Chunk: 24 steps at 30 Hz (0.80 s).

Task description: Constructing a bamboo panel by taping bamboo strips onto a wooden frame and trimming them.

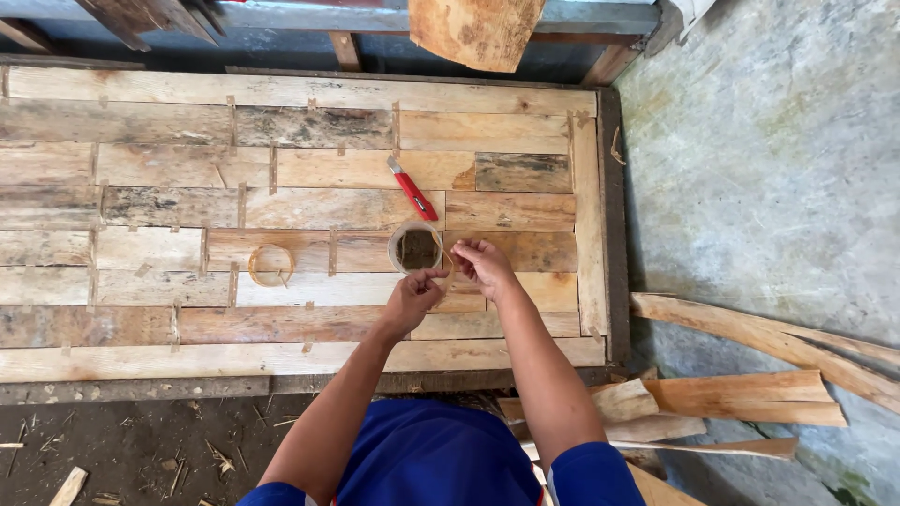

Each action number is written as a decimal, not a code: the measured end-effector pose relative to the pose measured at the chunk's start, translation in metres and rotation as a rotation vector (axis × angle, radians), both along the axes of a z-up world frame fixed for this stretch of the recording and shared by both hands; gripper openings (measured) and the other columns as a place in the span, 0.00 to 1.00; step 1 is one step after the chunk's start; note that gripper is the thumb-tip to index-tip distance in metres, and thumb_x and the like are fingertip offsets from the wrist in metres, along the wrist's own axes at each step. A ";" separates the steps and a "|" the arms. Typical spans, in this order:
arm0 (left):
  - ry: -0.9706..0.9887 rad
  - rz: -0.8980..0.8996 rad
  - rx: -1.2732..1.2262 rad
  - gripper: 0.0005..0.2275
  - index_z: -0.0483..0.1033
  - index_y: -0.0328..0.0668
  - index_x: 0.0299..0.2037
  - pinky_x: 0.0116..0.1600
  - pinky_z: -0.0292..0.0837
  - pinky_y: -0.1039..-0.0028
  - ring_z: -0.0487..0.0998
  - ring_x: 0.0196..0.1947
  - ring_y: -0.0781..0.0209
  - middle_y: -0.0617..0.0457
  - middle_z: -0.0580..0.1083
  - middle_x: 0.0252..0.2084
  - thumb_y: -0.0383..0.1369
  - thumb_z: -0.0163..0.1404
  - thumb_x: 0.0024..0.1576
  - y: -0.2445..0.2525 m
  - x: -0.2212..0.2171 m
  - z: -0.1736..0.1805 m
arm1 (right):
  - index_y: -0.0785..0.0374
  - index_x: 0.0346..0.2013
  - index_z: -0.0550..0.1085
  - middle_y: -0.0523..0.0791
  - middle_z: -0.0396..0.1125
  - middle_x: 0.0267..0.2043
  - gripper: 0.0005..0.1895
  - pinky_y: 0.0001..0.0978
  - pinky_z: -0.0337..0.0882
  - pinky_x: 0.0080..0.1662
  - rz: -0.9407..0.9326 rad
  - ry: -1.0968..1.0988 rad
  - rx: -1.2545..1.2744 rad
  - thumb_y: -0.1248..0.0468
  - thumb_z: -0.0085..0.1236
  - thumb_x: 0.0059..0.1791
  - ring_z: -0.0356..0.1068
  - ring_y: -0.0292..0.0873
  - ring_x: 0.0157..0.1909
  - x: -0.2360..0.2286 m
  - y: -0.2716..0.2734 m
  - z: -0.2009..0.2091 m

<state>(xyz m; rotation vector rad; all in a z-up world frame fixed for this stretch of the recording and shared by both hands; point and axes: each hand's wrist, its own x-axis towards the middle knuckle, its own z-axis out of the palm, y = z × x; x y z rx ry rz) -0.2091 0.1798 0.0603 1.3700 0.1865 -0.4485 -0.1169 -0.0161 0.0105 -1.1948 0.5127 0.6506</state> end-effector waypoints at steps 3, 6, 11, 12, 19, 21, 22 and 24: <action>0.008 -0.002 0.005 0.15 0.76 0.33 0.56 0.34 0.63 0.83 0.67 0.28 0.77 0.64 0.69 0.28 0.26 0.53 0.59 -0.004 0.000 0.004 | 0.56 0.35 0.76 0.39 0.73 0.33 0.08 0.24 0.71 0.32 0.049 0.069 -0.121 0.56 0.61 0.52 0.73 0.32 0.31 -0.003 -0.003 0.005; 0.012 -0.014 0.032 0.16 0.76 0.34 0.57 0.34 0.64 0.83 0.67 0.28 0.77 0.64 0.69 0.28 0.26 0.53 0.58 -0.006 0.001 0.011 | 0.59 0.34 0.77 0.41 0.71 0.30 0.14 0.26 0.73 0.31 0.138 0.181 -0.130 0.51 0.60 0.53 0.71 0.34 0.27 -0.008 -0.006 0.023; 0.023 -0.026 0.074 0.15 0.77 0.36 0.57 0.33 0.63 0.82 0.66 0.27 0.76 0.63 0.69 0.28 0.27 0.54 0.59 -0.007 0.002 0.006 | 0.60 0.37 0.78 0.39 0.72 0.31 0.12 0.24 0.74 0.33 0.156 0.177 0.102 0.54 0.61 0.53 0.71 0.32 0.29 -0.009 -0.010 0.007; 0.016 -0.033 0.048 0.15 0.76 0.36 0.56 0.35 0.66 0.82 0.68 0.28 0.76 0.63 0.71 0.29 0.27 0.54 0.58 -0.006 0.002 0.005 | 0.60 0.38 0.78 0.39 0.73 0.32 0.11 0.23 0.74 0.34 0.139 0.156 0.150 0.56 0.62 0.53 0.70 0.32 0.30 -0.010 -0.010 0.006; 0.026 -0.044 0.083 0.15 0.76 0.38 0.56 0.34 0.66 0.81 0.68 0.28 0.75 0.63 0.72 0.29 0.29 0.55 0.59 -0.009 0.008 0.009 | 0.58 0.40 0.78 0.38 0.73 0.34 0.07 0.24 0.73 0.36 0.058 0.121 0.114 0.60 0.65 0.50 0.71 0.32 0.33 0.010 -0.016 -0.001; -0.001 -0.025 0.139 0.15 0.76 0.38 0.55 0.33 0.66 0.79 0.68 0.26 0.73 0.61 0.72 0.28 0.29 0.55 0.58 -0.012 0.011 0.006 | 0.55 0.42 0.78 0.37 0.72 0.34 0.07 0.23 0.72 0.36 0.035 0.119 0.055 0.62 0.64 0.50 0.71 0.31 0.34 0.016 -0.021 0.000; 0.000 -0.026 0.137 0.15 0.76 0.38 0.55 0.33 0.66 0.79 0.68 0.26 0.73 0.61 0.72 0.28 0.29 0.55 0.58 -0.015 0.012 0.003 | 0.55 0.42 0.78 0.37 0.72 0.34 0.07 0.23 0.72 0.36 0.033 0.120 0.053 0.62 0.64 0.50 0.71 0.31 0.34 0.017 -0.022 0.000; -0.071 -0.012 0.323 0.13 0.77 0.36 0.50 0.34 0.70 0.77 0.72 0.26 0.71 0.57 0.77 0.29 0.31 0.57 0.56 -0.021 0.019 -0.004 | 0.56 0.42 0.78 0.37 0.73 0.34 0.07 0.23 0.71 0.35 0.027 0.086 -0.004 0.60 0.63 0.51 0.72 0.31 0.35 0.024 -0.024 0.003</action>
